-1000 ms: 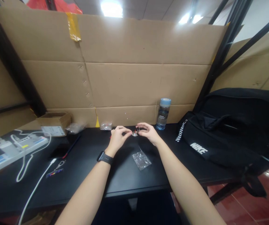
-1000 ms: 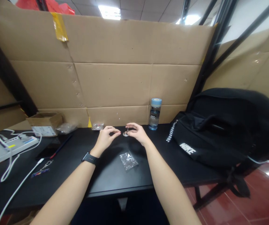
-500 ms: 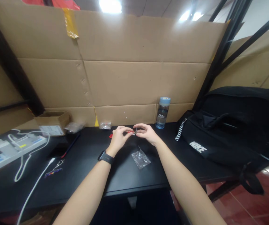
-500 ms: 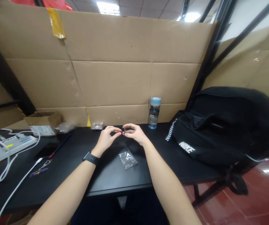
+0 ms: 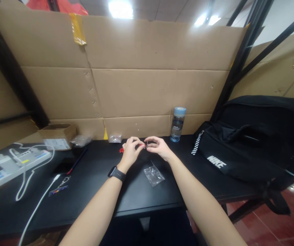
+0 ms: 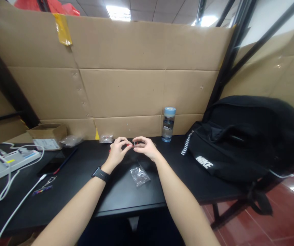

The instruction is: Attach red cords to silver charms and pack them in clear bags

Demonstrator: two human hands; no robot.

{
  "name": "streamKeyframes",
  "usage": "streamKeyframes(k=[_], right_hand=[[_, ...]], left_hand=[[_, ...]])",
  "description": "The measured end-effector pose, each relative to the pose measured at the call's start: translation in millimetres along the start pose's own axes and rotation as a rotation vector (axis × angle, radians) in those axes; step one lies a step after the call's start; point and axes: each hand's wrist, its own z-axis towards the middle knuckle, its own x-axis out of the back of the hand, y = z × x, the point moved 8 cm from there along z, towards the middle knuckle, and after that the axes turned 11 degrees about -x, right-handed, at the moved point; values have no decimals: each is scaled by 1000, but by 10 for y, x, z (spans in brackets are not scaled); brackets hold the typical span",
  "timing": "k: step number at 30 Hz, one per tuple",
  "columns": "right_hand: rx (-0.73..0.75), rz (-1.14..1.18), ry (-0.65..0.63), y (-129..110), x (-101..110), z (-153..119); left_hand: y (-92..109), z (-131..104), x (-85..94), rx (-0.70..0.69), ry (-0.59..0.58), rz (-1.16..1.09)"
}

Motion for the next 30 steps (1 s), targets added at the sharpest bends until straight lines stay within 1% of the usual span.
streamKeyframes(k=[2,5,10,16,19,24,26,30], right_hand=[[-7,1,2,0,-19,-7],[-2,-6,6,-15,-45,-13],[22,-7,16,-39,-59,-13],[24,-26,-22,-22,-111,2],[19,-48,4,-3,-113,15],[35,-75,84,3,-72,23],[47,-82,91,-3,-68,19],[51,-99,61,-17,-102,4]], left_hand=[[-9,-15,-2,14,20,34],[-14,-35,-25,25,19,60],[-21,-42,-35,33,38,34],[-125,-59,-29,112,82,-4],[-180,-67,-65,140,67,-31],[-208,-65,-129,126,19,-63],[-217,-66,-144,130,5,-58],[-241,-71,-141,154,10,-46]])
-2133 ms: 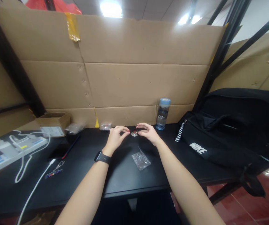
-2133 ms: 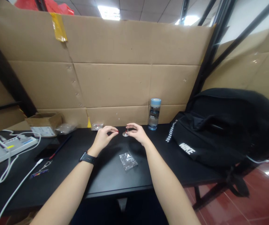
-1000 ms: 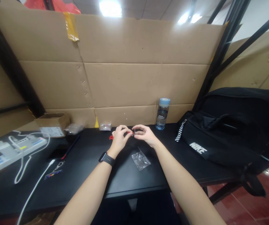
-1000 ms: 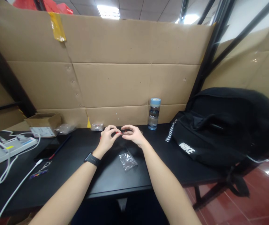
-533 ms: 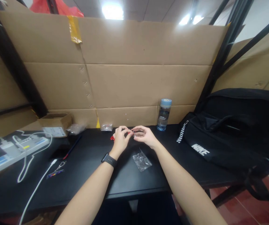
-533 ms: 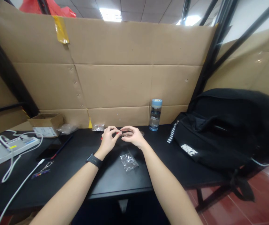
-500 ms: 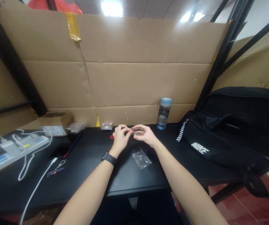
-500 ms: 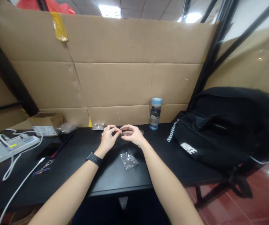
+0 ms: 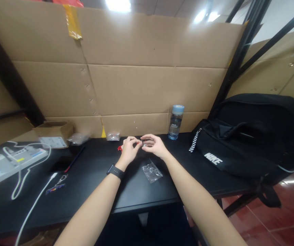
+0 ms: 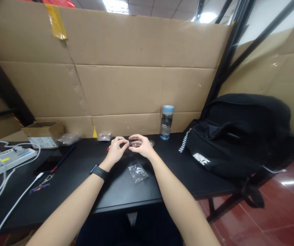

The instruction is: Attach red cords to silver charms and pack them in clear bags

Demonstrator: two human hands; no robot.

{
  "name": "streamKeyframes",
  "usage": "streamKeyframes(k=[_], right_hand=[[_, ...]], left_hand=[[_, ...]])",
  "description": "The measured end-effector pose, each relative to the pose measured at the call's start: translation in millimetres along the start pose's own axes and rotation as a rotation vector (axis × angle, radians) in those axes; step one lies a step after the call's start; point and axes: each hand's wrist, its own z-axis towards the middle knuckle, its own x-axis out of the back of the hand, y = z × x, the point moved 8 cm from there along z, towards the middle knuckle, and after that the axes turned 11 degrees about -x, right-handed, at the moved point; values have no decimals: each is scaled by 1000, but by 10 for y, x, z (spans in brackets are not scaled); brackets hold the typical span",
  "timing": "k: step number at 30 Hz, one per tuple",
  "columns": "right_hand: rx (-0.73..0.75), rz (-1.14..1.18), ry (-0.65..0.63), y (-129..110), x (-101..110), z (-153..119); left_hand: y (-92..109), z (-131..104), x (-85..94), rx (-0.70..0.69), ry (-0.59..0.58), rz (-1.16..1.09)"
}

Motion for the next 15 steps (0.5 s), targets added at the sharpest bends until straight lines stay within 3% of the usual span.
streamKeyframes(k=[15], right_hand=[[0,-20,-4,-12,-34,-1]], left_hand=[[-36,14,-14,-25,-33,3]])
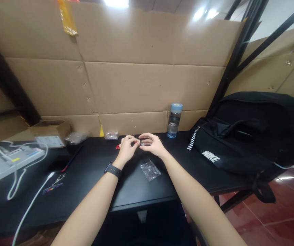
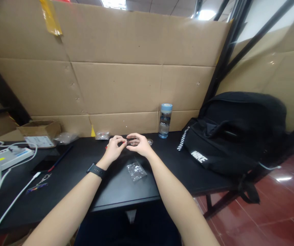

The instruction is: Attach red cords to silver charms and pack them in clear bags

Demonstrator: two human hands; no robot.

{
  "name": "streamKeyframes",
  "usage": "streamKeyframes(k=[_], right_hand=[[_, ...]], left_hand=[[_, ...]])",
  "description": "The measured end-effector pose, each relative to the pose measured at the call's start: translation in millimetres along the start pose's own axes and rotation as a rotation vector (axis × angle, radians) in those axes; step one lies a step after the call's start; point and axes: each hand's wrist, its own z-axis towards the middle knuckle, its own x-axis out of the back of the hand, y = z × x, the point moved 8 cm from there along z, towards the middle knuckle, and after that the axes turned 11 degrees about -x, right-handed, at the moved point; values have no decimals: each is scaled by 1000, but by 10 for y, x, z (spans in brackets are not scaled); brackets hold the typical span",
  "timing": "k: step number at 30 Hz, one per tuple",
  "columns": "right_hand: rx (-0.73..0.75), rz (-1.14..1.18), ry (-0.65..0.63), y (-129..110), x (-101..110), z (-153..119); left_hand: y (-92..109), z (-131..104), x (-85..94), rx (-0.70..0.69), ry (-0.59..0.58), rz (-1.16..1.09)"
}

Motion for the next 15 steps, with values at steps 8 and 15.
streamKeyframes(k=[8,15], right_hand=[[3,-15,6,-18,4,-4],[15,-45,-18,-32,-14,-13]], left_hand=[[-1,4,14,-44,45,-41],[-43,4,-13,-74,87,-120]])
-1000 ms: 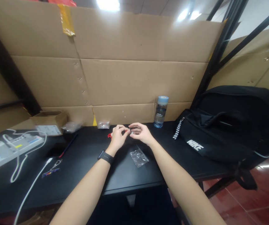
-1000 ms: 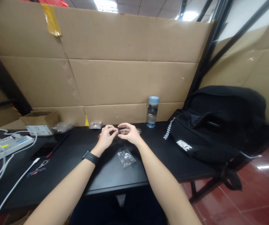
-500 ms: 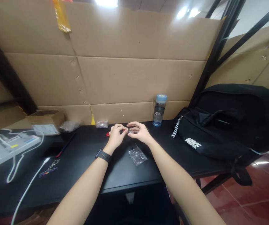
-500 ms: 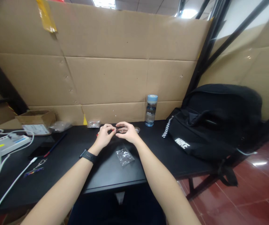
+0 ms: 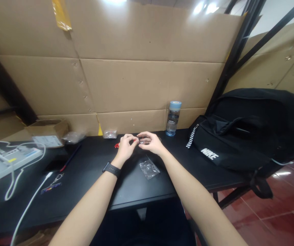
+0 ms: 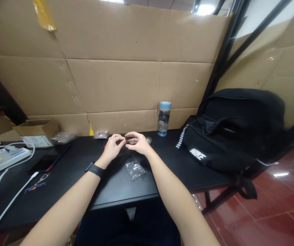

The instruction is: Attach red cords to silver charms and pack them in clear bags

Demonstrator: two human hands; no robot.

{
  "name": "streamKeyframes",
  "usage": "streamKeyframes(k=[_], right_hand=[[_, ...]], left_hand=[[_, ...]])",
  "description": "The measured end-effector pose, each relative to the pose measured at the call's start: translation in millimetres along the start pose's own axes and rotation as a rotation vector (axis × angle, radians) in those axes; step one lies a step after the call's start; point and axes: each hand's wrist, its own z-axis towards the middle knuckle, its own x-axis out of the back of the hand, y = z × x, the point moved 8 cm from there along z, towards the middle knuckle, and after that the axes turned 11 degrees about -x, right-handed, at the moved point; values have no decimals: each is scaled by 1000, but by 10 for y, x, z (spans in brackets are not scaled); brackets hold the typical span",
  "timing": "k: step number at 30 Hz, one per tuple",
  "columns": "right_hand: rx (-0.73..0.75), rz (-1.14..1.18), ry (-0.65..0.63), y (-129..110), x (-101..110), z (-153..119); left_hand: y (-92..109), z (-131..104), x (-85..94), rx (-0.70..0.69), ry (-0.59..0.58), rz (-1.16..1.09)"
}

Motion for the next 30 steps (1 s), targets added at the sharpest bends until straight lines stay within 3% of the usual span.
streamKeyframes(k=[8,16,25,30], right_hand=[[-28,30,40,55,27,2],[-80,56,235,155,47,28],[-102,152,109,92,-12,-4],[-77,126,66,105,-28,8]], left_hand=[[-76,26,-58,-47,-38,-48],[-28,24,9,-40,-14,58],[142,31,96,-46,-51,216],[77,15,80,43,-92,221]])
